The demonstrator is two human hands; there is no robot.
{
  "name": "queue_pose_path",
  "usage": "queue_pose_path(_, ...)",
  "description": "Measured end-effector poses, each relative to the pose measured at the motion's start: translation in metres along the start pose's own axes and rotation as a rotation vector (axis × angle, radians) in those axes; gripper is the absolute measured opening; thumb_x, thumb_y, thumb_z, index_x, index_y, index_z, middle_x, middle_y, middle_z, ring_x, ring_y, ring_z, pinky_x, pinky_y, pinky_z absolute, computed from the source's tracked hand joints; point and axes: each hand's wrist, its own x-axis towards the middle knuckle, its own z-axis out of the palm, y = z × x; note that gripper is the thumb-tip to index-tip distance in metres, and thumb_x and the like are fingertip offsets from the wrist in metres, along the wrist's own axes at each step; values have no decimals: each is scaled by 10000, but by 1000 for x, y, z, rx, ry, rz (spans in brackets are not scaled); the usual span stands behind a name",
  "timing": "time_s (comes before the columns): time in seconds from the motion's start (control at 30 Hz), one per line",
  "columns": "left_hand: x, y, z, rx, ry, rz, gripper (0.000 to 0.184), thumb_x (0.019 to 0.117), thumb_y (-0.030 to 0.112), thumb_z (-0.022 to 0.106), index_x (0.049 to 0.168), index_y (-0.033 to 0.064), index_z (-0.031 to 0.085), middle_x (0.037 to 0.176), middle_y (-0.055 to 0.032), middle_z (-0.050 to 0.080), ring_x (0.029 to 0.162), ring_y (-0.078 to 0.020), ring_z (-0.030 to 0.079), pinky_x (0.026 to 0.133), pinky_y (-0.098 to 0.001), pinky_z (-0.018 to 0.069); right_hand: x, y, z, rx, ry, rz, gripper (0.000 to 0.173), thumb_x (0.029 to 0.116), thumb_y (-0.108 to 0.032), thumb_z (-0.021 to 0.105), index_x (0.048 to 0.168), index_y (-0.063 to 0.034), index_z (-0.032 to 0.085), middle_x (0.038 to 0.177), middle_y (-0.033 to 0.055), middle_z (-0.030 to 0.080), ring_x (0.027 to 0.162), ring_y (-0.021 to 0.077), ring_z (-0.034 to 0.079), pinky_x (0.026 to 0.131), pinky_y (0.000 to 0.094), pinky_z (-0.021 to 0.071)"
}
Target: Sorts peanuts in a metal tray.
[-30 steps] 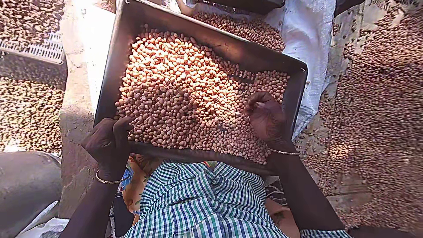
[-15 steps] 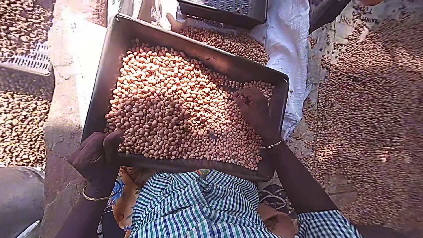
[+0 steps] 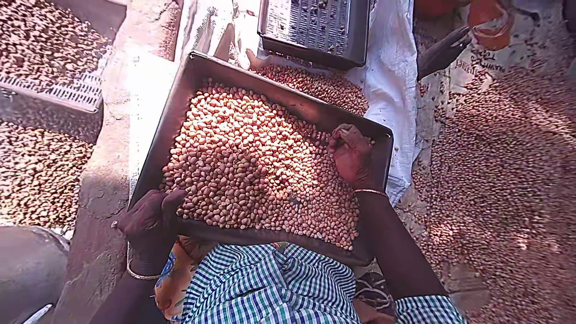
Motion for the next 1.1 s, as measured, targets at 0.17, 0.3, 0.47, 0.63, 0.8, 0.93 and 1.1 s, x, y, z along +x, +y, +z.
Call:
queue_pose_path(0.17, 2, 3, 5, -26, 23, 26, 540, 1062, 297, 526, 676, -75, 589, 588, -170, 564, 562, -144, 579, 570, -208, 447, -13, -39, 6, -1035, -641, 203, 112, 1001, 6, 577, 1086, 43, 639, 910, 154, 633, 740, 201, 588, 694, 377, 495)
queue_pose_path(0.3, 4, 4, 10, 19, 73, 53, 550, 1048, 332, 525, 655, -42, 614, 557, -146, 564, 497, -196, 575, 491, -279, 454, 10, -75, 69, -1432, -950, 273, 142, 1016, -22, 572, 1063, 51, 685, 903, 166, 654, 787, 228, 592, 772, 418, 472)
queue_pose_path(0.47, 7, 8, 8, 72, 46, 43, 515, 1030, 316, 536, 655, -28, 615, 553, -129, 560, 470, -197, 562, 457, -297, 432, 48, -132, 211, -844, -749, -530, 510, 1041, -132, 577, 1513, -6, 431, 1534, 200, 471, 1273, 226, 610, 1050, 321, 496)
queue_pose_path(0.63, 1, 5, 6, 15, -3, -4, 531, 1056, 300, 523, 686, -65, 632, 592, -168, 588, 538, -201, 593, 532, -292, 459, 50, -131, 161, -755, -404, -766, 341, 1065, -69, 415, 1294, 49, 639, 1278, 185, 665, 1164, 147, 647, 1014, 248, 487)
queue_pose_path(0.8, 0, 6, 6, 59, -36, -5, 533, 1054, 256, 530, 671, -109, 596, 584, -211, 574, 541, -209, 597, 548, -277, 455, 10, -24, -2, -1123, -119, -526, 323, 1011, 72, 441, 1266, 142, 627, 1303, 319, 634, 1253, 447, 607, 1112, 464, 431)
queue_pose_path(0.93, 2, 7, 1, 124, -113, -9, 524, 1062, 223, 515, 684, -134, 581, 592, -230, 561, 548, -220, 580, 564, -294, 447, 20, 26, -29, -1138, -245, -511, 351, 976, 96, 481, 1299, 121, 615, 1314, 336, 612, 1249, 515, 573, 1088, 545, 428)
queue_pose_path(1.1, 3, 8, -2, 181, -136, -25, 537, 1065, 226, 494, 667, -129, 554, 586, -224, 551, 552, -220, 585, 573, -297, 448, 15, 46, -7, -955, -362, -645, 197, 967, -13, 590, 1063, 108, 712, 1094, 295, 695, 1069, 446, 670, 971, 479, 513)
